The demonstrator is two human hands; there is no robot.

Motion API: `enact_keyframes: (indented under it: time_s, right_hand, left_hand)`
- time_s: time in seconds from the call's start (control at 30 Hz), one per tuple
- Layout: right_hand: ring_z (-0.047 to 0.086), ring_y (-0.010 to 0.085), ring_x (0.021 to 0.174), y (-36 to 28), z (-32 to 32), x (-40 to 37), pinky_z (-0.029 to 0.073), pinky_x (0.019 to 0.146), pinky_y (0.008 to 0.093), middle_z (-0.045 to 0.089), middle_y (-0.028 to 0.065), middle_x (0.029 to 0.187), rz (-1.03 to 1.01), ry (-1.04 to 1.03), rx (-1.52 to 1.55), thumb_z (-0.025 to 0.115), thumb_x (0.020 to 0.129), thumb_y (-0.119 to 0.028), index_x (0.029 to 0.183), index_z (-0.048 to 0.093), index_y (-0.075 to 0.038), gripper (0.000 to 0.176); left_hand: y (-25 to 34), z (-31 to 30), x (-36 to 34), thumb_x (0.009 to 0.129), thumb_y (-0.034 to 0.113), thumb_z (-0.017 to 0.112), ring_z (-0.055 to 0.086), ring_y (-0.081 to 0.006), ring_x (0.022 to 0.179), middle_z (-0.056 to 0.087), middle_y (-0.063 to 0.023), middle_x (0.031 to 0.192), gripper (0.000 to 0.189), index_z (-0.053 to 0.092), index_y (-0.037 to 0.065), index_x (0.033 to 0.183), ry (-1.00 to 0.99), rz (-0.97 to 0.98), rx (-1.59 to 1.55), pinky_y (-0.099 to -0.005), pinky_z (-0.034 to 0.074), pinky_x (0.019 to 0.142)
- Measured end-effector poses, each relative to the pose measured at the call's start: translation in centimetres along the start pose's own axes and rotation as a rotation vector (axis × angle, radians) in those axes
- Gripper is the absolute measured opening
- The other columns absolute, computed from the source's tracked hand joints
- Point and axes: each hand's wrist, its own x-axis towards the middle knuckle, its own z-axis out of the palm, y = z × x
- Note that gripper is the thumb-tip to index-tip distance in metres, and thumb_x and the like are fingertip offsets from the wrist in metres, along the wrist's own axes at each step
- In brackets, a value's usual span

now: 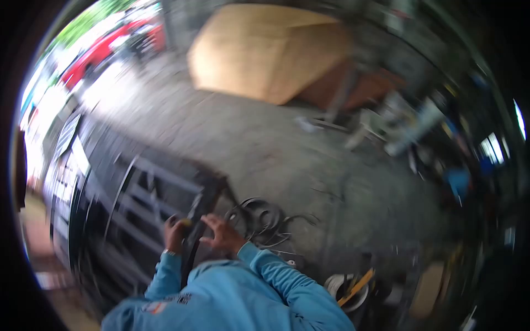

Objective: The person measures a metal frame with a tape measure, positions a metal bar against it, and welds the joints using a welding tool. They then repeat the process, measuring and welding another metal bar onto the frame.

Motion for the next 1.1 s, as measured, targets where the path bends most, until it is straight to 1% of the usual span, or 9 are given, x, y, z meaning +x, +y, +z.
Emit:
enact_keyframes:
  time_s: [0.1, 0.27, 0.37, 0.5, 0.57, 0.63, 0.8, 1.0, 1.1]
  right_hand:
    - [0.037, 0.0442, 0.141, -1.6, 3.3, 2.2, 0.032, 0.117, 0.0479, 0.041, 0.0267, 0.15, -0.137, -0.207, -0.211, 0.077, 0.078, -0.036, 0.146, 0.042, 0.003, 0.085]
    - [0.057, 0.0385, 0.122, -4.7, 4.8, 5.2, 0.048, 0.102, 0.0443, 0.059, 0.0218, 0.131, -0.174, -0.355, -0.063, 0.076, 0.077, -0.017, 0.14, 0.049, -0.001, 0.07]
    - [0.06, 0.042, 0.117, -4.3, 5.5, 8.3, 0.049, 0.099, 0.0467, 0.062, 0.0243, 0.126, -0.222, -0.461, -0.057, 0.073, 0.078, -0.017, 0.139, 0.051, -0.002, 0.067]
    - [0.067, 0.0402, 0.104, -6.3, 4.7, 13.7, 0.053, 0.09, 0.045, 0.068, 0.0241, 0.113, -0.08, -0.71, -0.154, 0.071, 0.079, -0.017, 0.138, 0.051, -0.003, 0.064]
    - [0.071, 0.0298, 0.087, -5.4, 4.2, 17.2, 0.055, 0.079, 0.0392, 0.07, 0.019, 0.095, 0.078, -0.736, -0.188, 0.07, 0.083, -0.015, 0.135, 0.056, -0.008, 0.055]
    - [0.071, 0.0276, 0.089, -4.5, 2.7, 21.6, 0.054, 0.079, 0.0373, 0.073, 0.0191, 0.098, 0.182, -0.736, -0.236, 0.072, 0.087, -0.024, 0.126, 0.063, -0.005, 0.045]
    - [0.07, 0.026, 0.087, 2.9, 1.0, 34.4, 0.054, 0.079, 0.036, 0.073, 0.0159, 0.101, 0.087, -0.544, -0.518, 0.07, 0.09, -0.022, 0.109, 0.074, -0.005, 0.026]
    - [0.067, 0.0326, 0.089, 6.2, 9.0, 49.3, 0.053, 0.078, 0.0405, 0.072, 0.0136, 0.099, -0.137, -0.521, -0.753, 0.068, 0.091, -0.02, 0.107, 0.075, -0.009, 0.021]
    - [0.067, 0.0334, 0.088, 8.6, 12.7, 53.8, 0.052, 0.078, 0.0415, 0.07, 0.0137, 0.099, -0.194, -0.521, -0.786, 0.067, 0.092, -0.02, 0.106, 0.074, -0.011, 0.018]
  left_hand:
    - [3.6, 2.1, -7.9, 0.084, 0.007, 0.069, 0.067, -0.027, 0.1, 0.06, -0.0195, 0.122, 0.063, 0.043, -0.002, 0.141, -0.154, -0.138, 0.062, -0.0365, 0.058, 0.083]
    - [3.2, -1.6, -9.2, 0.086, 0.016, 0.074, 0.062, -0.018, 0.098, 0.059, -0.0123, 0.118, 0.056, 0.048, 0.005, 0.134, -0.23, -0.178, -0.206, -0.0309, 0.054, 0.079]
    - [4.5, -3.7, -8.3, 0.087, 0.019, 0.075, 0.061, -0.0136, 0.092, 0.062, -0.006, 0.103, 0.037, 0.054, 0.005, 0.114, -0.256, -0.153, -0.261, -0.0286, 0.053, 0.076]
    - [3.9, -6.5, -5.2, 0.093, 0.015, 0.069, 0.066, -0.0159, 0.093, 0.064, -0.0053, 0.099, 0.022, 0.057, 0.005, 0.109, -0.218, -0.126, -0.339, -0.0328, 0.056, 0.08]
    - [6.3, -8.7, -3.2, 0.095, 0.014, 0.068, 0.068, -0.0197, 0.092, 0.066, -0.006, 0.096, 0.015, 0.059, 0.005, 0.102, -0.042, -0.094, -0.641, -0.0378, 0.059, 0.082]
    - [7.3, -12.7, -0.1, 0.095, 0.014, 0.066, 0.069, -0.0232, 0.092, 0.068, -0.0081, 0.097, 0.014, 0.06, 0.006, 0.105, 0.087, 0.079, -0.781, -0.0418, 0.059, 0.085]
    - [7.0, -20.6, 11.1, 0.096, 0.018, 0.067, 0.069, -0.0222, 0.09, 0.068, -0.0048, 0.097, 0.013, 0.063, 0.009, 0.104, 0.486, 0.151, -0.991, -0.0409, 0.056, 0.087]
    - [4.5, -20.9, 21.1, 0.095, 0.027, 0.072, 0.066, -0.0077, 0.072, 0.069, 0.0048, 0.082, 0.012, 0.068, 0.016, 0.092, 0.678, 0.119, -1.062, -0.0239, 0.049, 0.063]
    - [3.8, -20.8, 23.0, 0.096, 0.028, 0.071, 0.057, -0.0072, 0.07, 0.063, 0.0058, 0.077, 0.018, 0.07, 0.011, 0.09, 0.837, 0.042, -0.908, -0.0252, 0.044, 0.065]
